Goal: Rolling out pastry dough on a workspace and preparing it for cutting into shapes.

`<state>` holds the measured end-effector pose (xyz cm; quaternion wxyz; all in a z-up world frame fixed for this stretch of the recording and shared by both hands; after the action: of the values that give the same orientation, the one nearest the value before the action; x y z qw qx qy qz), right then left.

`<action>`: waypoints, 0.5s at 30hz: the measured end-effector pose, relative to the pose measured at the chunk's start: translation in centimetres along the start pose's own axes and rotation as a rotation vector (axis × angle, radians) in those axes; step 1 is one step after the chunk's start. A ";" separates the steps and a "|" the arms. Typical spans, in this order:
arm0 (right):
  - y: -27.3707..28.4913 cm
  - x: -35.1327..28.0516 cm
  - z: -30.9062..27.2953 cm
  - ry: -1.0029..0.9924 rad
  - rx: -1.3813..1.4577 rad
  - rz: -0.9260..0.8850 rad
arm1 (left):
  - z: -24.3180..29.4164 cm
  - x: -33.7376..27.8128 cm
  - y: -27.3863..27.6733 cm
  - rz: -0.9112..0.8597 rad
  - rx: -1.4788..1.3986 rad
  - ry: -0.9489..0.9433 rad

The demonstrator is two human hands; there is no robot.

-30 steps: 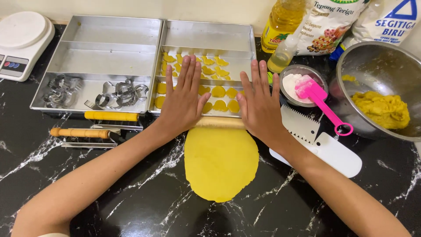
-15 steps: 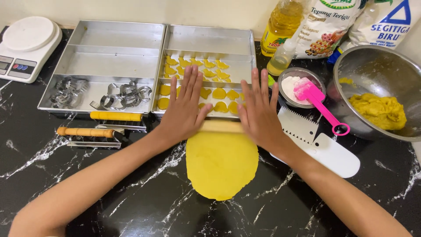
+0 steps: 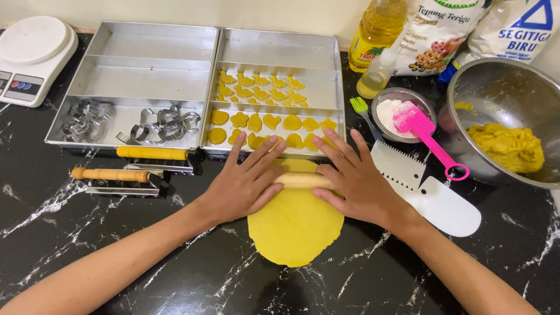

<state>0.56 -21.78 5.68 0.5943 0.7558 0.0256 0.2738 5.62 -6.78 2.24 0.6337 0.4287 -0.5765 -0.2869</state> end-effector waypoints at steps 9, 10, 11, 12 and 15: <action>-0.3 -0.4 0.1 0.068 -0.088 0.051 | 0.7 0.0 1.9 0.119 0.126 -0.061; 0.3 -0.3 0.1 0.066 -0.086 0.051 | 0.7 -0.1 2.3 0.118 0.124 -0.061; 1.2 -0.2 0.3 0.043 -0.077 0.085 | 0.8 -0.2 3.2 0.183 0.158 -0.076; 2.2 -0.2 0.5 0.017 -0.069 0.119 | 1.0 -0.4 4.1 0.250 0.191 -0.093; 3.9 -0.3 2.2 -0.098 -0.018 0.199 | 1.4 -1.0 4.1 0.266 0.107 -0.170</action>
<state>0.14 -24.95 8.82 0.5717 0.7616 -0.0812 0.2941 3.58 -4.30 5.26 0.5915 0.3558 -0.6940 -0.2046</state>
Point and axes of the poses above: each hand's wrist, its own x-axis towards the middle knuckle, its own y-axis out of the back of the hand, z = x × y, the point moved 9 cm from there along x, towards the middle knuckle, and after that the axes turned 8 degrees about -y, right-handed, at the moved point
